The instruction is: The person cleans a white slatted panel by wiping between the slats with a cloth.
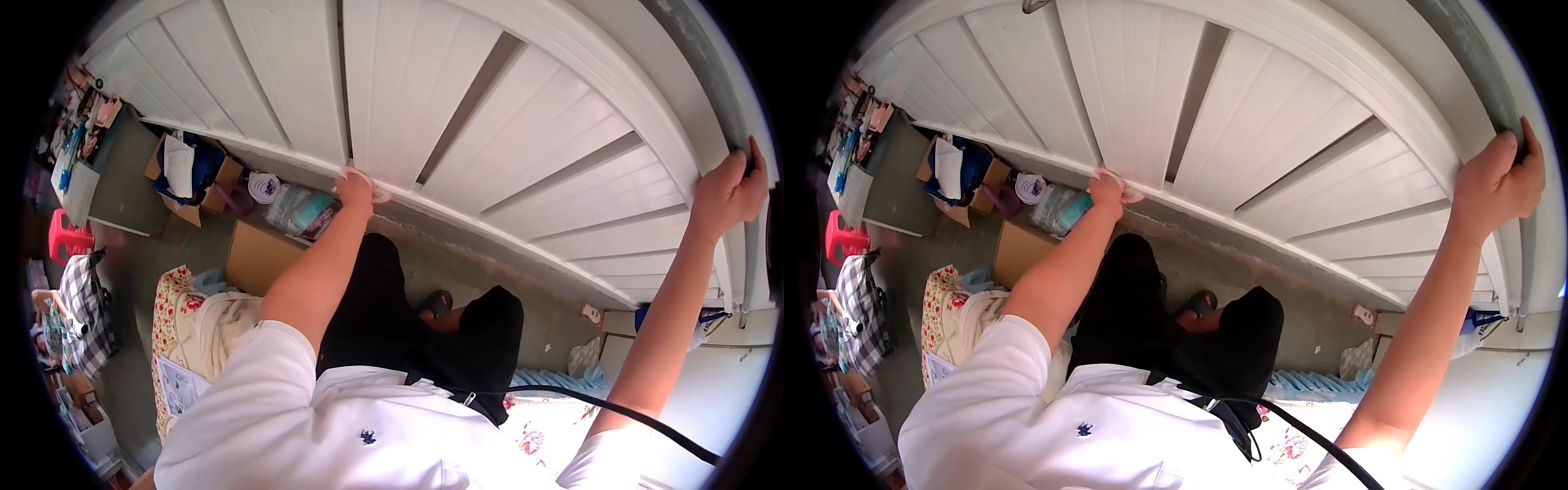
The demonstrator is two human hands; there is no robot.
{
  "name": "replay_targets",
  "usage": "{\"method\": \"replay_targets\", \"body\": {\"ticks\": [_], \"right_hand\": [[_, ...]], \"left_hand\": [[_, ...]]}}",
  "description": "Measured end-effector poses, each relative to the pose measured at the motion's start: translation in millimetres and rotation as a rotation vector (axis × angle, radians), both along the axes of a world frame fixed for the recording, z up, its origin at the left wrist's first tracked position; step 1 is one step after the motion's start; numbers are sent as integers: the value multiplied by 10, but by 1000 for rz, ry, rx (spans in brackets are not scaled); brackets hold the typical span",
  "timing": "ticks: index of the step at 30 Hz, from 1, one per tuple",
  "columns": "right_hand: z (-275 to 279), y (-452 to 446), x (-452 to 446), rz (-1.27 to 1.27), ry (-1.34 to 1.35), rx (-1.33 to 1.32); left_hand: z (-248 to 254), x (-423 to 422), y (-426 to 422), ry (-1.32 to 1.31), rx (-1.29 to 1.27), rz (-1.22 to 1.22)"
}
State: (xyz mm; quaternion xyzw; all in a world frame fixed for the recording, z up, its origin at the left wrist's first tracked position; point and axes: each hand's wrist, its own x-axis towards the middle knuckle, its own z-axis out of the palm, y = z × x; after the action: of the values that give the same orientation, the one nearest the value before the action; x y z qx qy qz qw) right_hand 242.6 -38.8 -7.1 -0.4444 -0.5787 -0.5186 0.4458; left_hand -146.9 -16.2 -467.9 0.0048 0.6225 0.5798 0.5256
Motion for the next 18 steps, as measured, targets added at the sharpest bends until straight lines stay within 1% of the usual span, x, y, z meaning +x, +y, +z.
{"method": "replay_targets", "body": {"ticks": [1, 4, 6, 7, 9, 10, 11, 12, 14, 15, 18], "right_hand": [[-4, 9, 21, 2, 7, -13], [5, 22, 76, 15, 7, -11], [-3, 36, 50, 30, -10, 22], [-4, 42, 42, 34, -12, 36], [-15, 54, 21, 30, -25, 68], [-17, 53, 23, 21, -39, 86], [-12, 51, 44, 22, -16, 46], [-21, 68, 53, 35, -36, 77], [-29, 103, 54, 57, -79, 143], [-26, 83, 52, 9, -71, 125], [-37, 78, 37, 99, -79, 115]], "left_hand": [[77, -34, -11, 21, -29, 20], [-139, 279, 23, -10, -81, 13], [161, 696, -154, -55, -30, -122], [-37, 975, -94, 29, -127, -196], [-87, 1507, -93, 29, -190, -380], [-11, 1755, -167, -68, -151, -444], [58, 2004, -239, -163, -115, -510], [67, 2202, -272, -270, -76, -531], [101, 2477, -258, -577, -137, -555], [166, 2590, -261, -728, -174, -565], [481, 2823, -267, -774, -223, -710]]}}
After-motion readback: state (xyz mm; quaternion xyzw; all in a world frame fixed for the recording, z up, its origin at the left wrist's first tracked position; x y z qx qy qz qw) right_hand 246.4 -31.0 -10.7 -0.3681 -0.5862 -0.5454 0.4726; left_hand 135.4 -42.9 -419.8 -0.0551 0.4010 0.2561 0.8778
